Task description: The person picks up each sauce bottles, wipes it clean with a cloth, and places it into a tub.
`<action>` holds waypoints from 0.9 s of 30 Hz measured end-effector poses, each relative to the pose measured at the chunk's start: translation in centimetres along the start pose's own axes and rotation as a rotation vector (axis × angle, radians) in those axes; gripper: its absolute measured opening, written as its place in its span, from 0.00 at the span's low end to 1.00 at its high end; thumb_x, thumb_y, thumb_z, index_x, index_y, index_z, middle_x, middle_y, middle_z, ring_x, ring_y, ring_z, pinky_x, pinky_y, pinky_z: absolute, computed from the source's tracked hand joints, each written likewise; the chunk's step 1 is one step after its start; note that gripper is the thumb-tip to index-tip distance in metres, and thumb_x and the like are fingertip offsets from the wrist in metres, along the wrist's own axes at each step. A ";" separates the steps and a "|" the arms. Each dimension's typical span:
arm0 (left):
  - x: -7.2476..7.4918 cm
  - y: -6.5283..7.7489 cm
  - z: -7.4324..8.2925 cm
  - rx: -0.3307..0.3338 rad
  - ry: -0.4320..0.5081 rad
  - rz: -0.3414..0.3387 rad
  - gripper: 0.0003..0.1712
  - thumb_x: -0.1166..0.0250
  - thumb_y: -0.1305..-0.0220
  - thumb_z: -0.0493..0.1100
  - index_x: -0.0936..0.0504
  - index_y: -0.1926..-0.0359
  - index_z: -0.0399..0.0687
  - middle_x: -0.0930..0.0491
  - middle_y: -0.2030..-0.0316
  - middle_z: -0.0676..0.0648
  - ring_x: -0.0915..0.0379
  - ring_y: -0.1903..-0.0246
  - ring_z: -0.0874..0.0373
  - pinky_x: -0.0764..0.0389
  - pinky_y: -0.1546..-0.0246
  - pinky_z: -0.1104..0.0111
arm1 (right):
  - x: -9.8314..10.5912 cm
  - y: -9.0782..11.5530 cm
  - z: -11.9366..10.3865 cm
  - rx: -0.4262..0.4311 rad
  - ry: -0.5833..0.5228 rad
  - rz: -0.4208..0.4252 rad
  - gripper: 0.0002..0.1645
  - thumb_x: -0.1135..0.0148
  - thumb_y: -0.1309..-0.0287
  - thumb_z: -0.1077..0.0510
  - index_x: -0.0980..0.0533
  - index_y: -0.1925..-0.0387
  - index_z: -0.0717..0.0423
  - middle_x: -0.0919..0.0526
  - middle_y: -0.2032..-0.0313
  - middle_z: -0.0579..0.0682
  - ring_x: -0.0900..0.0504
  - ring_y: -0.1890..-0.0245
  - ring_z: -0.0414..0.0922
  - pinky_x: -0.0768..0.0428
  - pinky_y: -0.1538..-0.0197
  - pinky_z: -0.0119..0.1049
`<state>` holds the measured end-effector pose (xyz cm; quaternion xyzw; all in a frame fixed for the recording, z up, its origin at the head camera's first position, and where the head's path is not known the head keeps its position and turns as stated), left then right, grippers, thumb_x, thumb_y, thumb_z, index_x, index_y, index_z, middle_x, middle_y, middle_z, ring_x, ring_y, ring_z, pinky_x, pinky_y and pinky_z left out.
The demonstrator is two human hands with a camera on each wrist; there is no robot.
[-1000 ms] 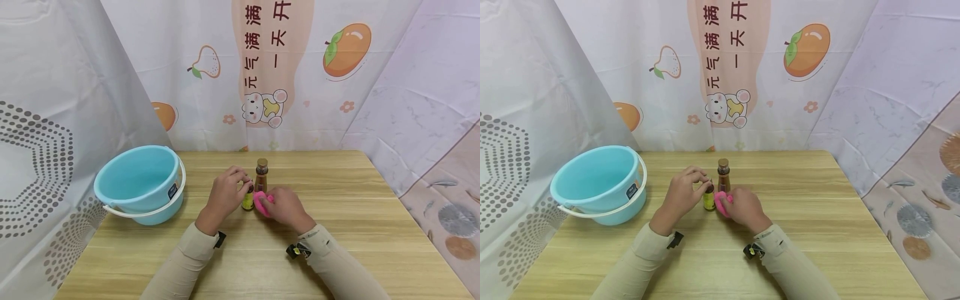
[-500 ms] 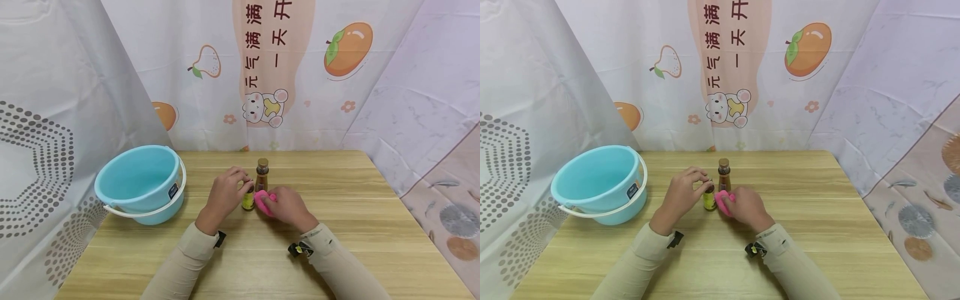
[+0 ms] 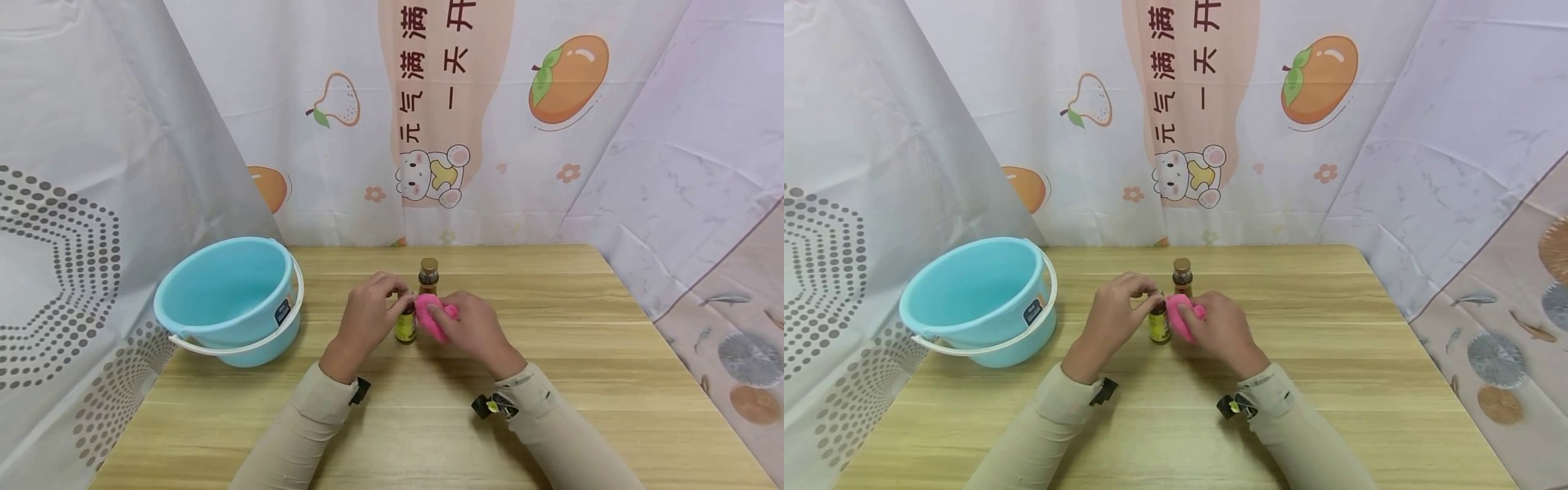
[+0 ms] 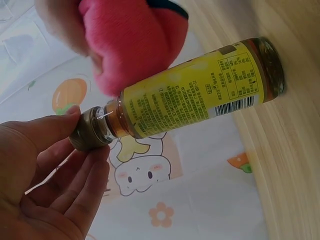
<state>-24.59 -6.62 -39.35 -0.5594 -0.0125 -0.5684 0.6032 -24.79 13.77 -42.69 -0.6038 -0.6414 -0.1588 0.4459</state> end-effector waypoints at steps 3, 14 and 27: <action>-0.1 0.0 -0.1 -0.001 0.010 0.003 0.06 0.23 0.38 0.40 0.12 0.62 0.45 0.13 0.64 0.51 0.15 0.64 0.57 0.13 0.62 0.67 | 0.2 0.1 -0.2 -0.007 -0.033 0.036 0.18 0.36 0.31 0.43 0.12 0.68 0.49 0.11 0.59 0.52 0.12 0.57 0.49 0.14 0.57 0.47; 0.0 -0.1 0.0 0.013 0.047 -0.026 0.06 0.24 0.38 0.40 0.12 0.62 0.44 0.12 0.64 0.50 0.14 0.65 0.53 0.12 0.63 0.66 | 0.2 0.1 -0.4 0.004 -0.082 0.087 0.19 0.36 0.30 0.44 0.11 0.57 0.54 0.11 0.58 0.53 0.12 0.56 0.50 0.13 0.57 0.47; -0.1 -0.1 0.0 0.016 0.021 -0.028 0.06 0.23 0.38 0.40 0.13 0.63 0.46 0.12 0.64 0.51 0.14 0.64 0.56 0.13 0.63 0.68 | -1.0 0.0 0.3 -0.074 -0.050 -0.034 0.18 0.37 0.30 0.43 0.10 0.59 0.50 0.11 0.62 0.52 0.14 0.63 0.45 0.16 0.62 0.41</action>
Point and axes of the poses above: each hand's wrist, its own y-axis away from the middle knuckle, its own x-axis out of the back of the hand, z = x × y, the point moved 2 cm from there along -y, towards the middle knuckle
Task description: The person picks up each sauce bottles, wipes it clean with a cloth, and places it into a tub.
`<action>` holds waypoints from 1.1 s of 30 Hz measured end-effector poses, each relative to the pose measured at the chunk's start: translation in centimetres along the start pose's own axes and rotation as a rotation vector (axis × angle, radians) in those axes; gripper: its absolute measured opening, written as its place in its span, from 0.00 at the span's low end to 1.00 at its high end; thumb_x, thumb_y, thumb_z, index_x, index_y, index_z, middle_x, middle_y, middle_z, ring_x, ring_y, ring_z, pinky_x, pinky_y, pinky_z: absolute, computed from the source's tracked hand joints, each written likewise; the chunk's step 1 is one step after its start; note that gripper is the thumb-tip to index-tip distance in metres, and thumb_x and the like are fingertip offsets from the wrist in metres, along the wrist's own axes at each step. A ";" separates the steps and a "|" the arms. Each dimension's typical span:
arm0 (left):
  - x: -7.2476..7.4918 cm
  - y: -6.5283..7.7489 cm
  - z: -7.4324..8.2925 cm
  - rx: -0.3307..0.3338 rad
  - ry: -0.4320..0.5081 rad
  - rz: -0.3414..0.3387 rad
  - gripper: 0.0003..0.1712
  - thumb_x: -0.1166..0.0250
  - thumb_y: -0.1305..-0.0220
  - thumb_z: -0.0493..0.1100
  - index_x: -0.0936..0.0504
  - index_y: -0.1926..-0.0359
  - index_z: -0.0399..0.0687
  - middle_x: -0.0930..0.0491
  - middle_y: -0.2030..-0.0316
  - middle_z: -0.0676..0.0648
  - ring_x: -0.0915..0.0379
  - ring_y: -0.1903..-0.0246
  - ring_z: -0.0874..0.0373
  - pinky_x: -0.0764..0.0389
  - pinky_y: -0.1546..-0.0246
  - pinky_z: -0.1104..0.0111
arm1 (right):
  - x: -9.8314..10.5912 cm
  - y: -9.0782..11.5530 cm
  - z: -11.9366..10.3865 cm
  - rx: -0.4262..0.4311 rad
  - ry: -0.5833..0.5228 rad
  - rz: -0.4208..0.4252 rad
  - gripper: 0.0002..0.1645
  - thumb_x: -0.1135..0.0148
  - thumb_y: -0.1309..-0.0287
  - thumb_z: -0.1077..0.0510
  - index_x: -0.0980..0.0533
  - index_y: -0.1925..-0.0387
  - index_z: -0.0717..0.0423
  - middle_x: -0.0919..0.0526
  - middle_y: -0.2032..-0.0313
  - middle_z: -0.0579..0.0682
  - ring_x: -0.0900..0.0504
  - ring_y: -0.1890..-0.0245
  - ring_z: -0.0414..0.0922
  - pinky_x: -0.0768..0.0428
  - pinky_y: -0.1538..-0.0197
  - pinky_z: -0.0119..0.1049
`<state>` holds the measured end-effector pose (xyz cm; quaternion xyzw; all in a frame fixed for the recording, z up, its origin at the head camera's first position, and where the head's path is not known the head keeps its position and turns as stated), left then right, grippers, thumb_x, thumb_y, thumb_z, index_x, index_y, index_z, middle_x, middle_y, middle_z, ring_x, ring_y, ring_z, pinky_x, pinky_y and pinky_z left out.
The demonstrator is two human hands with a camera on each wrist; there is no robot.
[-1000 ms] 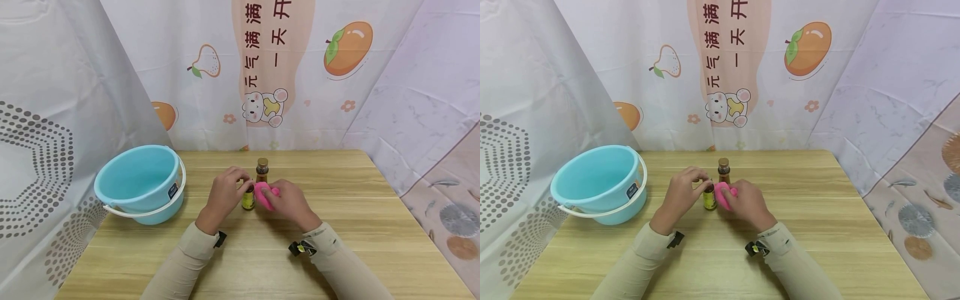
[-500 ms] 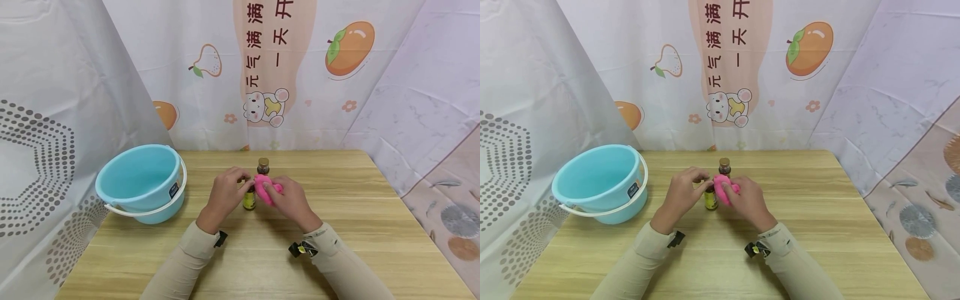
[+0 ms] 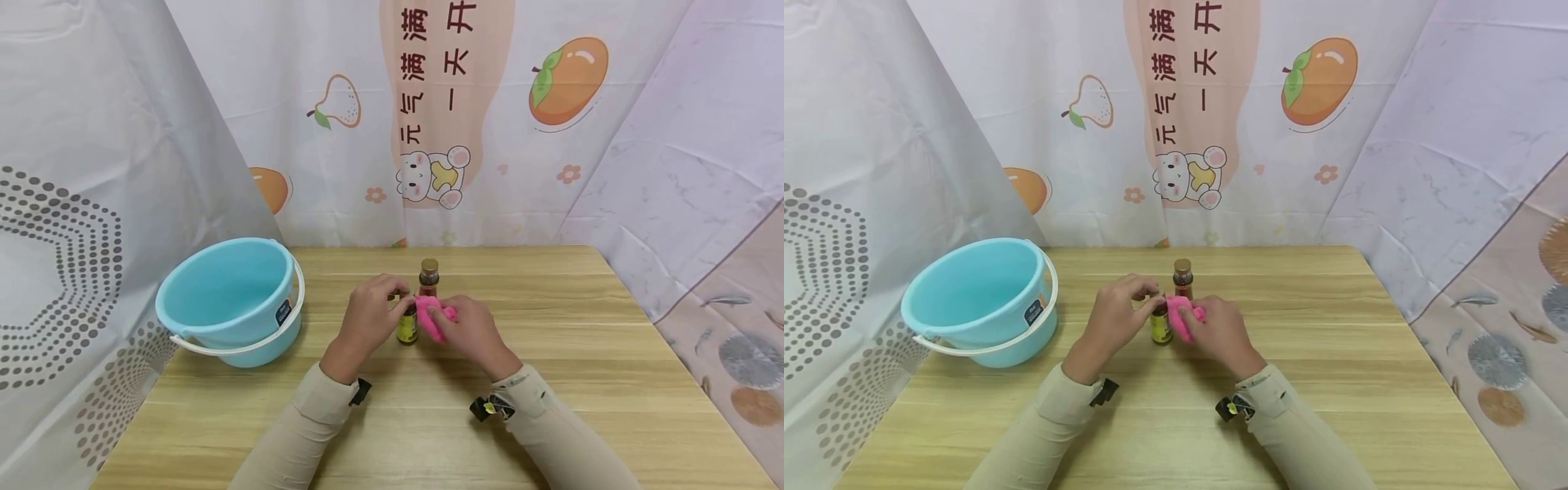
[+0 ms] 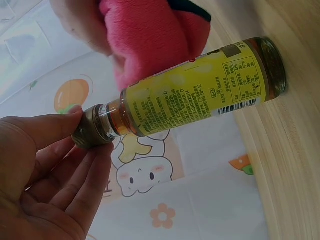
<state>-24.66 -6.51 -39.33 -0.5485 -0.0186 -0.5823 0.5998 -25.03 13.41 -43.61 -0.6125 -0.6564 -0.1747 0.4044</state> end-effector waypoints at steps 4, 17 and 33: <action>0.0 0.0 0.0 -0.001 0.010 -0.001 0.06 0.23 0.39 0.39 0.13 0.63 0.46 0.12 0.64 0.51 0.13 0.63 0.56 0.12 0.62 0.67 | -0.3 -0.1 0.2 -0.007 0.013 -0.037 0.16 0.37 0.30 0.45 0.12 0.66 0.49 0.14 0.69 0.49 0.19 0.70 0.42 0.21 0.67 0.37; -0.1 -0.1 0.2 0.001 0.031 -0.026 0.07 0.24 0.37 0.39 0.12 0.61 0.42 0.12 0.62 0.50 0.13 0.63 0.53 0.12 0.61 0.65 | -1.2 0.0 1.4 -0.028 0.089 -0.124 0.27 0.39 0.29 0.42 0.28 0.84 0.45 0.29 0.83 0.43 0.30 0.81 0.41 0.31 0.77 0.35; -0.1 0.1 0.1 0.008 -0.002 -0.024 0.06 0.25 0.36 0.41 0.12 0.60 0.46 0.12 0.62 0.52 0.14 0.63 0.59 0.13 0.60 0.69 | -0.8 -0.2 1.0 -0.018 0.078 -0.088 0.19 0.39 0.29 0.41 0.12 0.67 0.47 0.19 0.77 0.44 0.22 0.74 0.41 0.25 0.71 0.36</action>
Point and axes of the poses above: each hand's wrist, its own y-axis away from the middle knuckle, its own x-axis out of the back of the hand, z = x × y, the point moved 2 cm from there along -y, towards the middle knuckle
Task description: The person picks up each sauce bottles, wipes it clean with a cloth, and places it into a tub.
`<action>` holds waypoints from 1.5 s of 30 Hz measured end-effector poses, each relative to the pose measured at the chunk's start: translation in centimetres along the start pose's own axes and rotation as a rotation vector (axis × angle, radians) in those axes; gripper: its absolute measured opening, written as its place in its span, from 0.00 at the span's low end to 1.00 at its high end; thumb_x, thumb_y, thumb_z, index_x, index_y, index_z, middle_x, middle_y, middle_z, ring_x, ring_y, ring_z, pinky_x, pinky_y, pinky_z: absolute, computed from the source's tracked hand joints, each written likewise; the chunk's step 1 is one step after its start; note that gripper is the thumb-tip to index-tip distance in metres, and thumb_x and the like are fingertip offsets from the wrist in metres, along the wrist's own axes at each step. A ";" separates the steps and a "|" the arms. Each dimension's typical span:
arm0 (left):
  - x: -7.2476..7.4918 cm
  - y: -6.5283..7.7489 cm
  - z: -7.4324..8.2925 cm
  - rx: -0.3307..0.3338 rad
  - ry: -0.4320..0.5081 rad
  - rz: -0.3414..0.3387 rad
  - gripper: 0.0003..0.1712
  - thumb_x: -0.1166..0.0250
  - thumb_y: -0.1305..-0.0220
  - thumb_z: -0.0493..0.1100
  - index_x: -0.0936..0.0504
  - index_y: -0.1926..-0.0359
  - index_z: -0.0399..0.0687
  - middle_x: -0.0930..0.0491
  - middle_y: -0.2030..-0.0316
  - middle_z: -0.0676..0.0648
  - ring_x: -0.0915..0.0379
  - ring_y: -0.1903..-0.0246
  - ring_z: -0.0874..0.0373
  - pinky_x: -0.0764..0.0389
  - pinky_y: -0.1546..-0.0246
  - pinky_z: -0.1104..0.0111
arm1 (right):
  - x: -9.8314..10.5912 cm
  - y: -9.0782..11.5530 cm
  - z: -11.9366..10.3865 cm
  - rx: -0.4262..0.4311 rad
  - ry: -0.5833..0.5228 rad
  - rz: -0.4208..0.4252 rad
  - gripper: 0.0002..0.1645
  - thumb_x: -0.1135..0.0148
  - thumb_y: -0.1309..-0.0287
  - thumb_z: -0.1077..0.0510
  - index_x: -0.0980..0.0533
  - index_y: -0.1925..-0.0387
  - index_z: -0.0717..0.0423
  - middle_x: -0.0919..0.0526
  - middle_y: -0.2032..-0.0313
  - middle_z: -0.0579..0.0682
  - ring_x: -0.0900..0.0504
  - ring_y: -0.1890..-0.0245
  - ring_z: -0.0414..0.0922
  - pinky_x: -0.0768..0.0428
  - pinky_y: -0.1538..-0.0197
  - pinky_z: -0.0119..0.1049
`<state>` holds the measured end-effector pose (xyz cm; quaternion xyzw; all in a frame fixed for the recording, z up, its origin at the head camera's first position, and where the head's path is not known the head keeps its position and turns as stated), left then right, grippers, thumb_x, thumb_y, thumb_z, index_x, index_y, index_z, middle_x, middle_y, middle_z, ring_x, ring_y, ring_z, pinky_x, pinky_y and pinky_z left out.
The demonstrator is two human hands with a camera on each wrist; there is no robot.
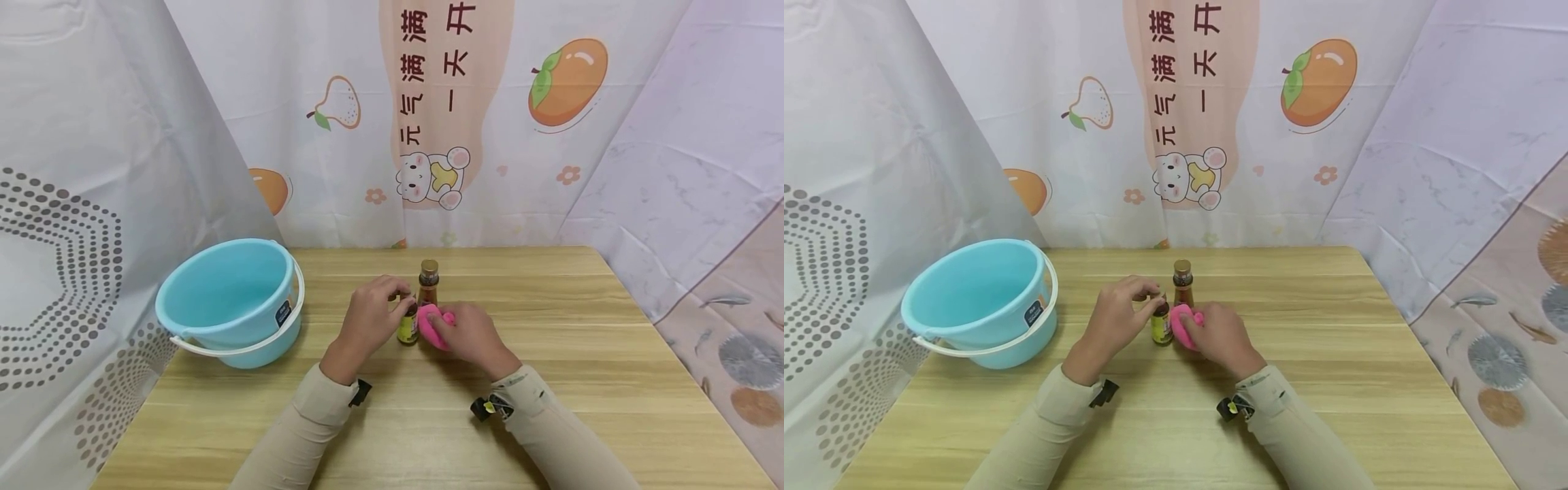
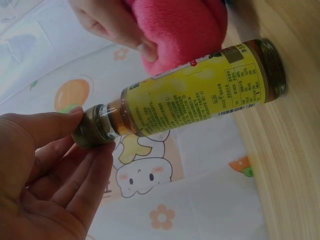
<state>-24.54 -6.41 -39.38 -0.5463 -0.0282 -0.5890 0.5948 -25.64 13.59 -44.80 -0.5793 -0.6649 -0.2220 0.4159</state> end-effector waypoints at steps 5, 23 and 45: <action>0.1 0.0 0.1 0.001 0.011 -0.006 0.07 0.25 0.36 0.40 0.12 0.59 0.45 0.11 0.61 0.51 0.14 0.63 0.58 0.12 0.60 0.68 | 1.0 0.1 -0.7 0.014 -0.032 0.030 0.18 0.38 0.29 0.43 0.10 0.59 0.49 0.14 0.69 0.49 0.21 0.71 0.42 0.25 0.71 0.36; 0.0 -0.1 0.0 -0.011 0.063 -0.023 0.06 0.25 0.36 0.39 0.11 0.59 0.43 0.11 0.56 0.48 0.13 0.58 0.58 0.12 0.58 0.69 | 2.3 0.7 -1.4 0.049 -0.084 0.166 0.19 0.36 0.30 0.43 0.11 0.58 0.53 0.11 0.59 0.52 0.14 0.60 0.48 0.16 0.61 0.42; 0.0 -0.1 0.0 -0.006 0.076 -0.026 0.04 0.24 0.38 0.37 0.10 0.62 0.43 0.10 0.55 0.45 0.12 0.57 0.56 0.11 0.59 0.68 | 0.6 0.1 -0.4 -0.032 -0.073 0.037 0.21 0.37 0.30 0.42 0.11 0.52 0.52 0.12 0.65 0.51 0.21 0.73 0.41 0.25 0.74 0.34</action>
Point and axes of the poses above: each hand's wrist, its own y-axis away from the middle knuckle, its own x-axis out of the back of the hand, z = x × y, the point moved 2 cm from there along -y, towards the middle knuckle
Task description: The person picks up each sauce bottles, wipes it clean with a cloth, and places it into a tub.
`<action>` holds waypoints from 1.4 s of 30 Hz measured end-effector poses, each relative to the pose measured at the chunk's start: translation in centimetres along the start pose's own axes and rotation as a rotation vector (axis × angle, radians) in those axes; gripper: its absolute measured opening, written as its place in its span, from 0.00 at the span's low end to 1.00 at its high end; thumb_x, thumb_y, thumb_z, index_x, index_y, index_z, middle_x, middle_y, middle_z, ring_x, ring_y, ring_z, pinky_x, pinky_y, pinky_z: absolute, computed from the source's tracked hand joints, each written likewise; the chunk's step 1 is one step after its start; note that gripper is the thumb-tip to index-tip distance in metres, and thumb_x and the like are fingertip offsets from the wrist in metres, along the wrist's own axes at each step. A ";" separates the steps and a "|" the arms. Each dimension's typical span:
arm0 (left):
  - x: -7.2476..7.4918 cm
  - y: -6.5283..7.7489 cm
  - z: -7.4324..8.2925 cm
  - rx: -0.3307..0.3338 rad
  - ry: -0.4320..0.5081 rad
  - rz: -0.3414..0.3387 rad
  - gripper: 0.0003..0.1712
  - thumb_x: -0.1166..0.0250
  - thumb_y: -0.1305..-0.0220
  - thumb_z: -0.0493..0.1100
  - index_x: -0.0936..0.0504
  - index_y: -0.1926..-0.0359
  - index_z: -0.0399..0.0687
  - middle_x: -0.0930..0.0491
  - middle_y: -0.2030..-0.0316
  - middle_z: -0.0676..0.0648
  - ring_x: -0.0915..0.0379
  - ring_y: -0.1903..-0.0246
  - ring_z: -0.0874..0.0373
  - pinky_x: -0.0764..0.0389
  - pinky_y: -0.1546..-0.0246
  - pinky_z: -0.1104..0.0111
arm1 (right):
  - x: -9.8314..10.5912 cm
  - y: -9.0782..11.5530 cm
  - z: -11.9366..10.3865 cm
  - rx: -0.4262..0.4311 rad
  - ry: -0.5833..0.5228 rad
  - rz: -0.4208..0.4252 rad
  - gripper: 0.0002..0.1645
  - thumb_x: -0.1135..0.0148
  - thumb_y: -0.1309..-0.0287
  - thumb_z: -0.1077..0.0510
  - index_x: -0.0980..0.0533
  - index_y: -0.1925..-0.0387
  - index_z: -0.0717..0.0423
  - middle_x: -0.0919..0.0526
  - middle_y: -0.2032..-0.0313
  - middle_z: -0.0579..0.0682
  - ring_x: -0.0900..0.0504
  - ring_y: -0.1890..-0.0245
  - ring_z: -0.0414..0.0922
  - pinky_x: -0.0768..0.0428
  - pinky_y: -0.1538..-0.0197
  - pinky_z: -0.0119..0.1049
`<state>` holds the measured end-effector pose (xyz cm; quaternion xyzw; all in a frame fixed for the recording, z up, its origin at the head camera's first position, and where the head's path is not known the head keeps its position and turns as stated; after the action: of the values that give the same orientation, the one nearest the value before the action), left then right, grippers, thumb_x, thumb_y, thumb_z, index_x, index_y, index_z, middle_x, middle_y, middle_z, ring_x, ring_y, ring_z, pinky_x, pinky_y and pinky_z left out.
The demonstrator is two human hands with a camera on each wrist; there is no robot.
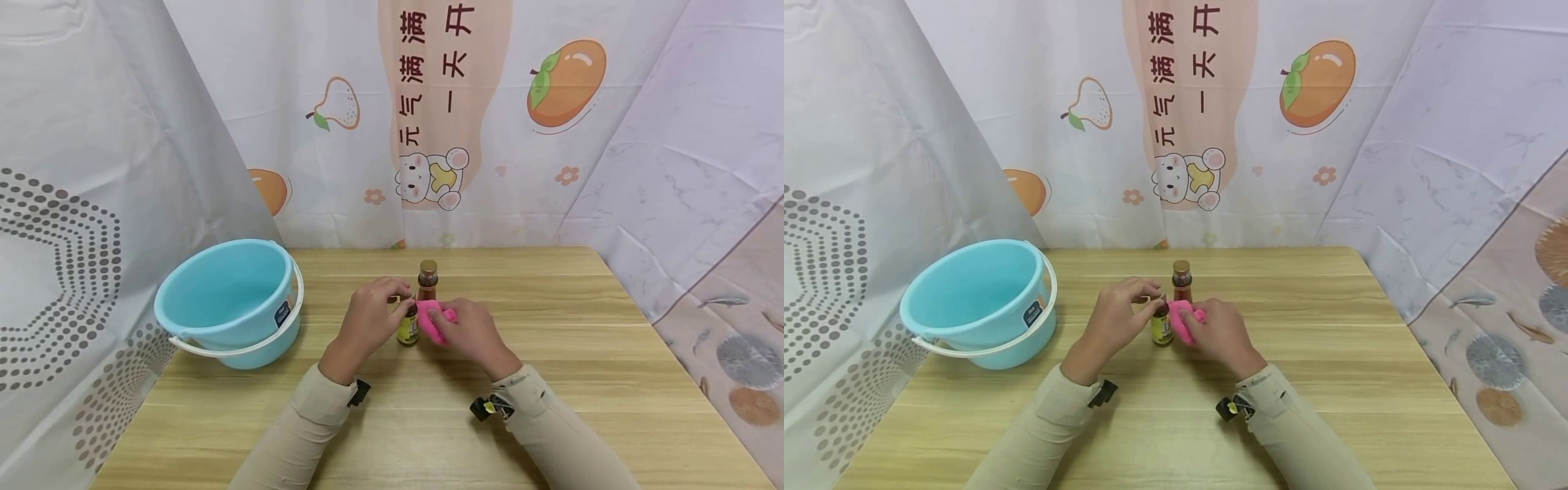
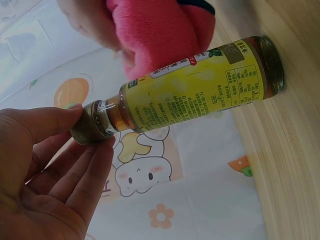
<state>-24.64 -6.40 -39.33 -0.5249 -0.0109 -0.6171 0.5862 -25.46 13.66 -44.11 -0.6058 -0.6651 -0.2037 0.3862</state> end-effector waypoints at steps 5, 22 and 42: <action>0.0 0.0 0.0 0.007 -0.005 -0.003 0.04 0.24 0.38 0.37 0.10 0.62 0.43 0.10 0.55 0.47 0.12 0.56 0.56 0.11 0.59 0.68 | -0.4 -0.1 0.4 0.046 0.024 -0.006 0.17 0.37 0.30 0.44 0.10 0.55 0.49 0.15 0.73 0.46 0.22 0.74 0.40 0.26 0.74 0.34; -0.1 0.0 -0.1 -0.023 -0.067 -0.001 0.04 0.25 0.36 0.41 0.11 0.62 0.47 0.10 0.55 0.49 0.13 0.51 0.55 0.12 0.50 0.63 | -1.1 0.0 1.1 0.021 0.095 -0.080 0.28 0.39 0.28 0.41 0.28 0.85 0.44 0.34 0.87 0.41 0.33 0.84 0.40 0.34 0.80 0.35; -0.2 0.1 -0.2 -0.003 -0.098 0.047 0.08 0.23 0.39 0.45 0.10 0.62 0.48 0.14 0.60 0.52 0.15 0.62 0.59 0.13 0.62 0.70 | -0.8 -0.1 0.9 0.029 0.076 -0.041 0.23 0.39 0.29 0.40 0.19 0.79 0.45 0.24 0.82 0.42 0.27 0.80 0.40 0.30 0.78 0.35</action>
<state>-24.70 -6.41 -39.63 -0.5556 -0.0263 -0.5767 0.5984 -25.83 13.80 -45.28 -0.5783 -0.6652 -0.2244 0.4156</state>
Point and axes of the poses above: each hand's wrist, its own y-axis away from the middle knuckle, its own x-axis out of the back of the hand, z = x × y, the point moved 2 cm from there along -y, towards the middle knuckle
